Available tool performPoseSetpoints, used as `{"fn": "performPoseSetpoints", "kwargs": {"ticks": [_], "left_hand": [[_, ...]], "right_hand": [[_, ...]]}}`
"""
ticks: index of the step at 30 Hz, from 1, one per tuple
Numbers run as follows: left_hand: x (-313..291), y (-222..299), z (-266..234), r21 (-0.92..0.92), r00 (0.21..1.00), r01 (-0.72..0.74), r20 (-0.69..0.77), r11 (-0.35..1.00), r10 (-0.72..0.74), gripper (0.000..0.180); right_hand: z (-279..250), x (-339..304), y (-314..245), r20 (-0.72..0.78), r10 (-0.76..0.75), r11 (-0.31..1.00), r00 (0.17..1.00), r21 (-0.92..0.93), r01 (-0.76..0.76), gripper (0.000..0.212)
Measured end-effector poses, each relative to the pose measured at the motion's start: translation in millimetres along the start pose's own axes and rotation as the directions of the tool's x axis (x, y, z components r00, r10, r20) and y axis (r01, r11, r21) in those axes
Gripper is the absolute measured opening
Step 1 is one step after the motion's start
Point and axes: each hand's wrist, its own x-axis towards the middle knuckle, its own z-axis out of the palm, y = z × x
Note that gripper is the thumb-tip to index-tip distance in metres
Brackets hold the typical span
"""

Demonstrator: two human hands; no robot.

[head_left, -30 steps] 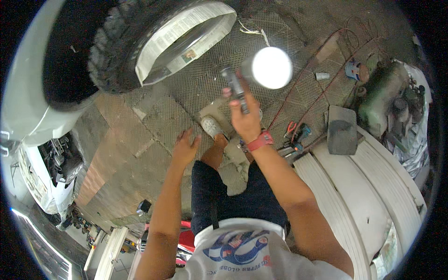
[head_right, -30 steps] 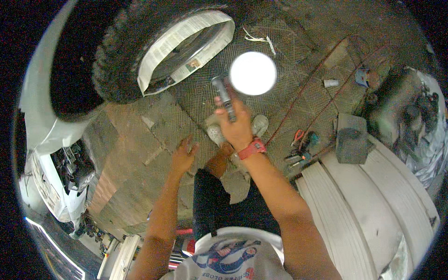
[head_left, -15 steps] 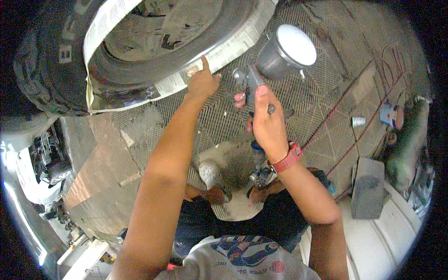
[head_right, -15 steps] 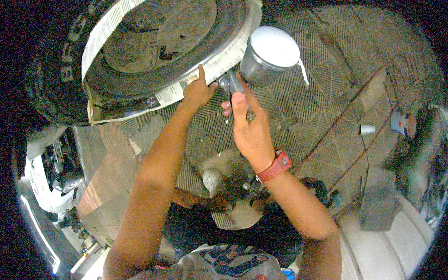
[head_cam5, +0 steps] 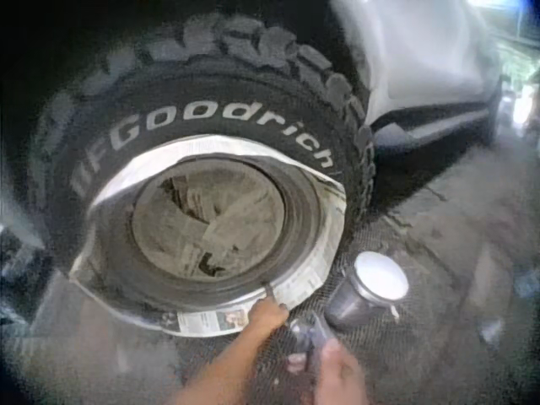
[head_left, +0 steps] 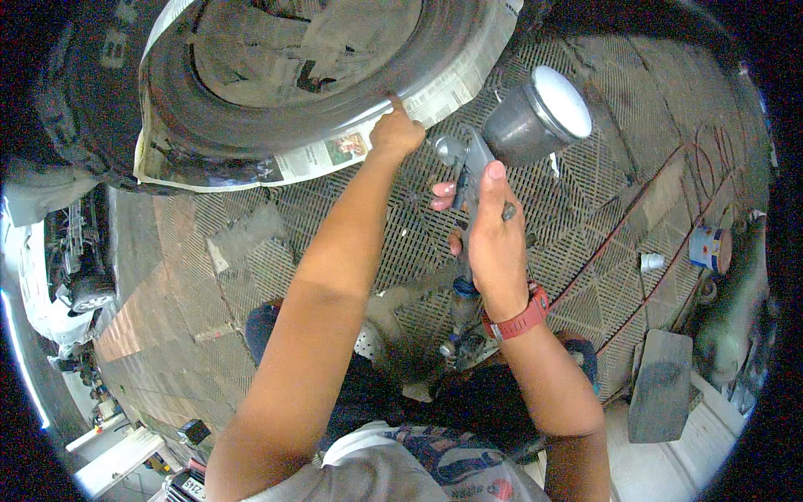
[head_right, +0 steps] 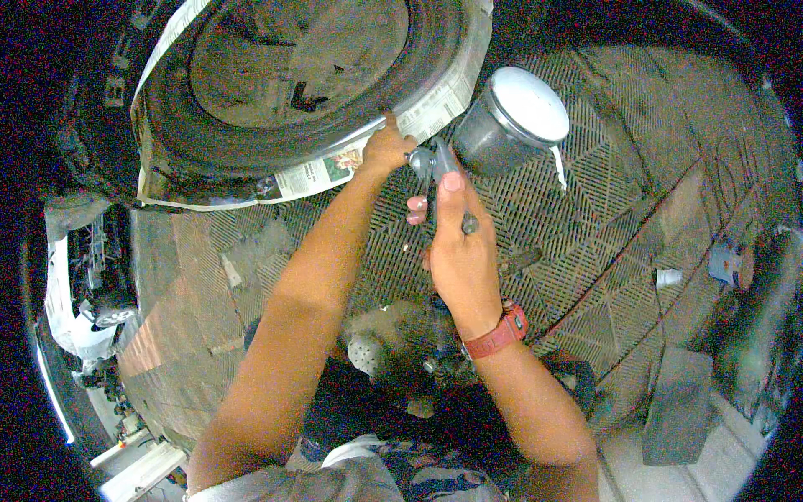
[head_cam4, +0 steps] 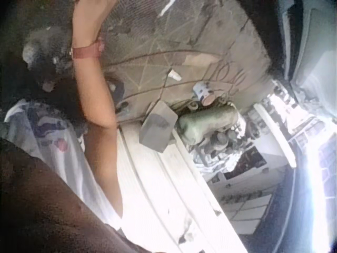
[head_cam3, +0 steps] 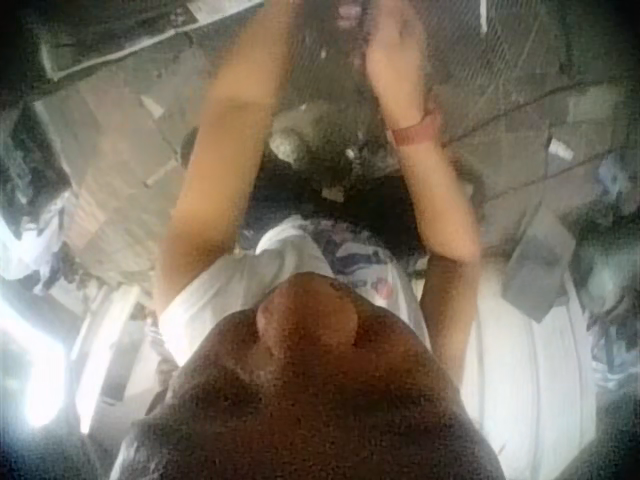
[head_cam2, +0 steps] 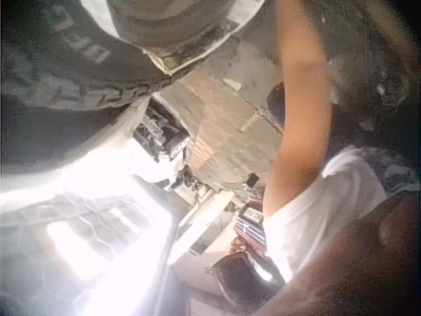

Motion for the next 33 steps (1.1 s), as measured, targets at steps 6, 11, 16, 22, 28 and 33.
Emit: {"fn": "performPoseSetpoints", "kwargs": {"ticks": [6,11,16,22,28,33], "left_hand": [[-47.3,21.9,-5.7,-0.132,0.830,-0.553,-0.002,0.823,0.557,0.069],[-19.2,-17.8,-10.5,-0.044,0.994,-0.035,-0.108,0.998,0.030,0.094],[16.1,-36.5,-2.9,-0.051,0.998,0.008,-0.061,0.999,-0.011,0.090],[-6.5,33.7,-35.6,-0.055,0.995,-0.039,-0.089,0.998,0.034,0.074],[22.0,-34.9,-39.0,0.121,0.985,0.170,-0.054,0.978,-0.165,0.056],[-5.7,-83.3,-75.9,0.423,0.974,0.118,0.126,0.899,-0.187,0.050]], "right_hand": [[-14.1,3.0,-7.1,-0.047,-0.028,0.996,0.999,0.078,0.031,0.074],[-14.9,8.4,-19.6,-0.073,-0.068,0.989,0.995,0.129,0.077,0.076],[-10.2,15.1,-22.0,-0.056,-0.046,0.993,0.997,0.106,0.052,0.075],[-0.8,35.9,-8.6,-0.071,-0.054,0.995,0.996,0.085,0.060,0.074],[18.0,36.9,-10.1,-0.011,-0.048,0.998,0.999,0.048,0.049,0.074],[18.2,34.0,-8.3,0.008,-0.040,0.997,0.999,0.069,0.039,0.075]]}}
